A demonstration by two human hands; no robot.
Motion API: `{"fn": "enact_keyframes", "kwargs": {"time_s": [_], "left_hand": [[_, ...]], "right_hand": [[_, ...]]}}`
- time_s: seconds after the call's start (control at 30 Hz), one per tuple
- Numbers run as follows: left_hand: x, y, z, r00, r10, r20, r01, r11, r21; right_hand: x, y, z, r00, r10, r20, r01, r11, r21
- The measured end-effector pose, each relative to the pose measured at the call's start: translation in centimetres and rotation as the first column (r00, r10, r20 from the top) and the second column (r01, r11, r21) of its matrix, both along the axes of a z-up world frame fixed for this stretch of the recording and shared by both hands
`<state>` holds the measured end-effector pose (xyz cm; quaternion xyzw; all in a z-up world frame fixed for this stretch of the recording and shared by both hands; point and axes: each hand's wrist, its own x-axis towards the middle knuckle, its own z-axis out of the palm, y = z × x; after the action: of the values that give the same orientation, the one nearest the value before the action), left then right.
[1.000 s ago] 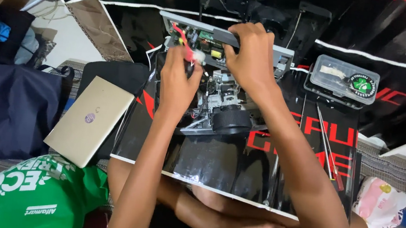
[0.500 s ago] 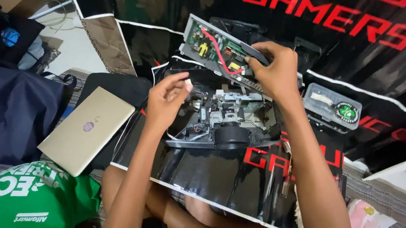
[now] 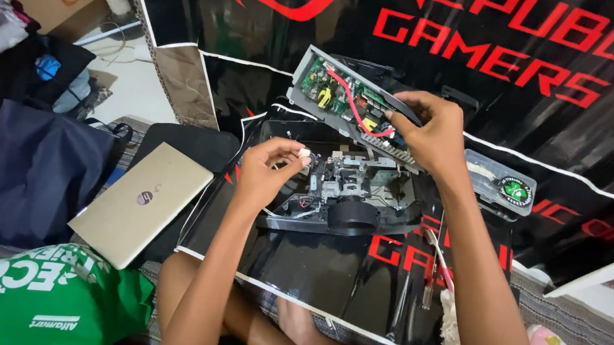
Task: Disassembling an electronic device to remove the internal motherboard, involving unscrewing fasteners and disconnecting wire harnesses.
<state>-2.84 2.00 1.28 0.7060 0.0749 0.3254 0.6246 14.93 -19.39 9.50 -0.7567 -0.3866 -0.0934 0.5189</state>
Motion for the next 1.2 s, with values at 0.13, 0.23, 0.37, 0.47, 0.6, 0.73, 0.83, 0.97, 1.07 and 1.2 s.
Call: {"fn": "enact_keyframes", "kwargs": {"time_s": [0.13,0.23,0.37,0.47,0.6,0.73,0.83,0.97,1.07,1.2], "left_hand": [[-0.6,-0.4,0.5,1.0,0.03,0.003,-0.03,0.999,0.026],[-0.7,-0.6,0.3,1.0,0.024,-0.016,-0.023,0.999,0.026],[-0.5,-0.7,-0.5,0.996,0.065,-0.059,-0.06,0.995,0.077],[0.2,0.1,-1.4,0.992,0.105,-0.066,-0.097,0.988,0.122],[1.3,1.8,-0.4,0.982,0.17,-0.086,-0.164,0.984,0.071],[1.6,3.6,2.3,0.98,0.164,-0.108,-0.17,0.984,-0.049],[2.1,5.3,2.7,0.974,0.209,-0.092,-0.218,0.971,-0.103],[2.0,6.7,3.1,0.963,0.268,-0.037,-0.271,0.947,-0.176],[2.2,7.7,2.3,0.95,0.306,-0.064,-0.312,0.937,-0.154],[1.5,7.1,2.4,0.932,0.197,-0.304,-0.213,0.977,-0.02]], "right_hand": [[-1.4,-0.7,1.0,1.0,-0.004,0.031,0.004,1.0,0.002],[-1.9,-1.1,1.2,0.999,-0.018,0.035,0.018,1.0,0.009],[-2.6,-1.5,1.6,0.995,-0.014,0.1,0.014,1.0,0.004],[-2.6,-1.5,1.7,0.991,-0.011,0.13,0.012,1.0,-0.003],[-2.1,-1.6,1.4,0.985,-0.025,0.168,0.027,1.0,-0.009],[-1.3,-2.0,1.1,0.983,-0.031,0.181,0.036,0.999,-0.023],[-1.5,-2.1,1.2,0.984,-0.04,0.175,0.041,0.999,-0.003],[-1.1,-1.9,1.0,0.983,-0.061,0.172,0.065,0.998,-0.014],[-0.9,-1.4,0.7,0.982,-0.067,0.174,0.071,0.997,-0.018],[-0.5,-0.9,-0.3,0.985,-0.057,0.163,0.061,0.998,-0.019]]}}
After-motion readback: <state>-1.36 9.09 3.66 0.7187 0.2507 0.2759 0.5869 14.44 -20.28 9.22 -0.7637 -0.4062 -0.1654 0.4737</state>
